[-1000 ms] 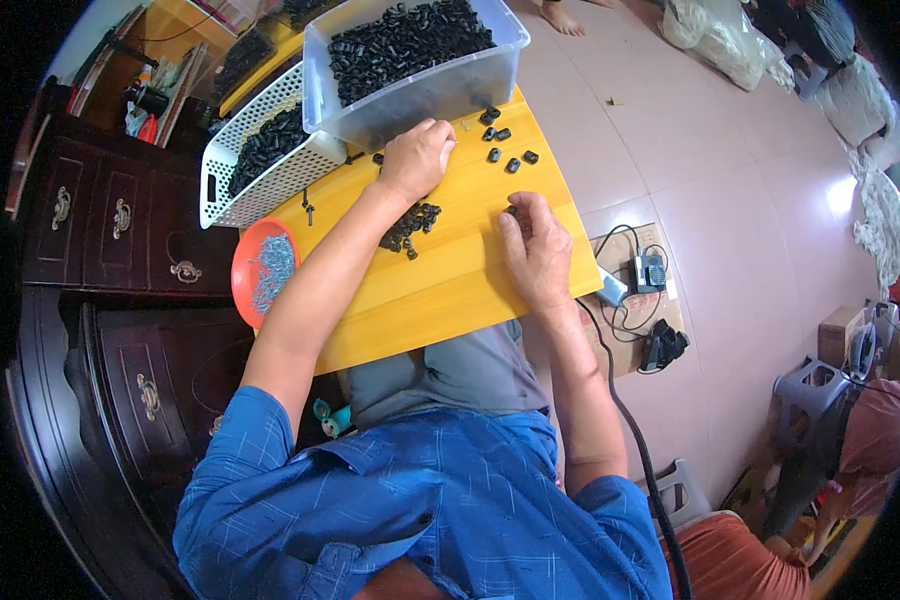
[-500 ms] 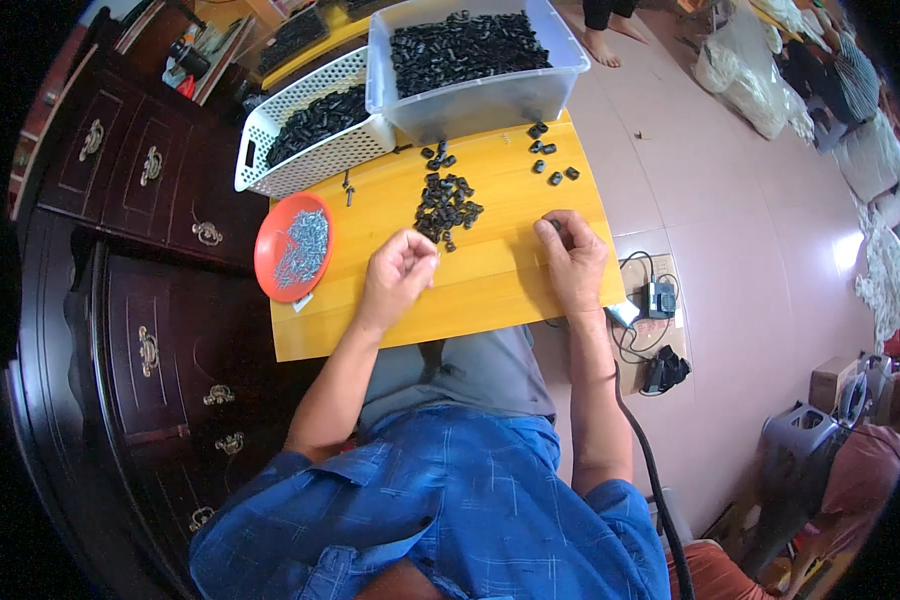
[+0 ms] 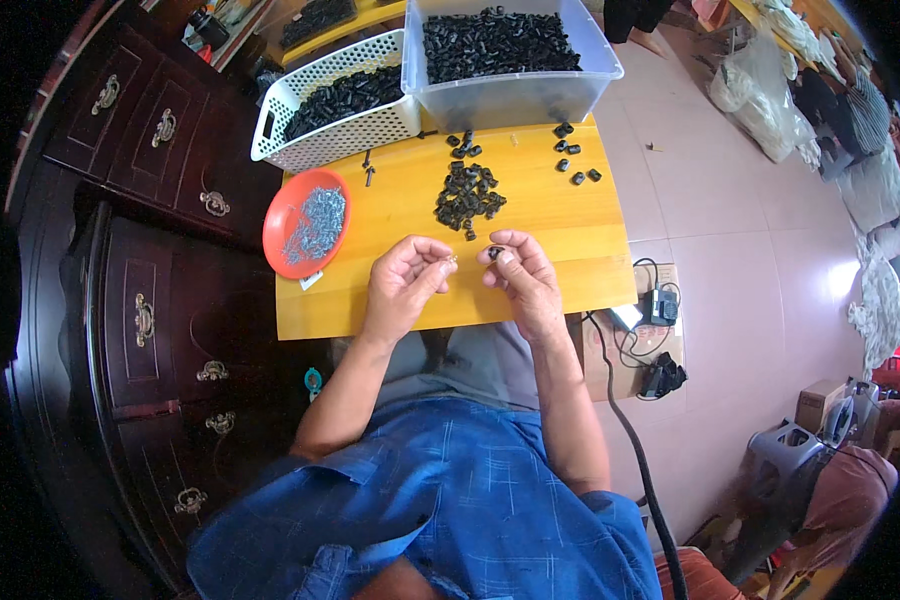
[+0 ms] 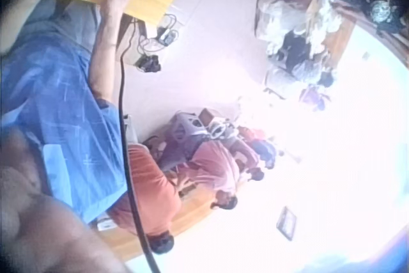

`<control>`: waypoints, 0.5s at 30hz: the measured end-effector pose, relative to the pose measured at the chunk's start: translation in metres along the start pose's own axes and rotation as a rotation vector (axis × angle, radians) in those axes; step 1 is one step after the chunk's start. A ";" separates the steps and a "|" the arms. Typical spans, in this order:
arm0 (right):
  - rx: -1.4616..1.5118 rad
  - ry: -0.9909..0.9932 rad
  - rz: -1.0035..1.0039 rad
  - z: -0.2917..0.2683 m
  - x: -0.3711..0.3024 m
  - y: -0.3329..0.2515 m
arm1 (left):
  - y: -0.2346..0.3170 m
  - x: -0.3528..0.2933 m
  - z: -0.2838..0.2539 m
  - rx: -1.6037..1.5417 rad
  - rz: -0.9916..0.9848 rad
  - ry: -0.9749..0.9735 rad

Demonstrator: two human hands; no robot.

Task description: The person assembles small components by taking black plastic pieces and metal pins from containers and inserting the pins into the plastic pieces by hand.

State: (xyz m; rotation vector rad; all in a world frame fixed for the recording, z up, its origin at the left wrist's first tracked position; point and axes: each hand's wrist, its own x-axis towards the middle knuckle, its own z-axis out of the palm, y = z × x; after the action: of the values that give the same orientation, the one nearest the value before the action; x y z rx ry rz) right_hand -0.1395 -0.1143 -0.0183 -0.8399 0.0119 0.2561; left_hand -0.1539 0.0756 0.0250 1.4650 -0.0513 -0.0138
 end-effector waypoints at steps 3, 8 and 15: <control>0.048 -0.060 0.033 0.006 -0.002 0.001 | -0.002 0.001 -0.001 0.054 0.023 -0.049; -0.019 -0.149 -0.010 0.003 0.000 0.004 | -0.002 0.002 0.004 0.097 0.083 -0.082; -0.118 -0.162 -0.005 0.001 0.003 0.009 | 0.000 0.005 0.006 0.141 0.105 -0.086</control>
State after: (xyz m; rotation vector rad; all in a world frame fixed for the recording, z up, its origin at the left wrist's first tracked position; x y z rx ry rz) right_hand -0.1388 -0.1072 -0.0242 -0.9339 -0.1583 0.3222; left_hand -0.1496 0.0692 0.0259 1.6005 -0.2032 0.0128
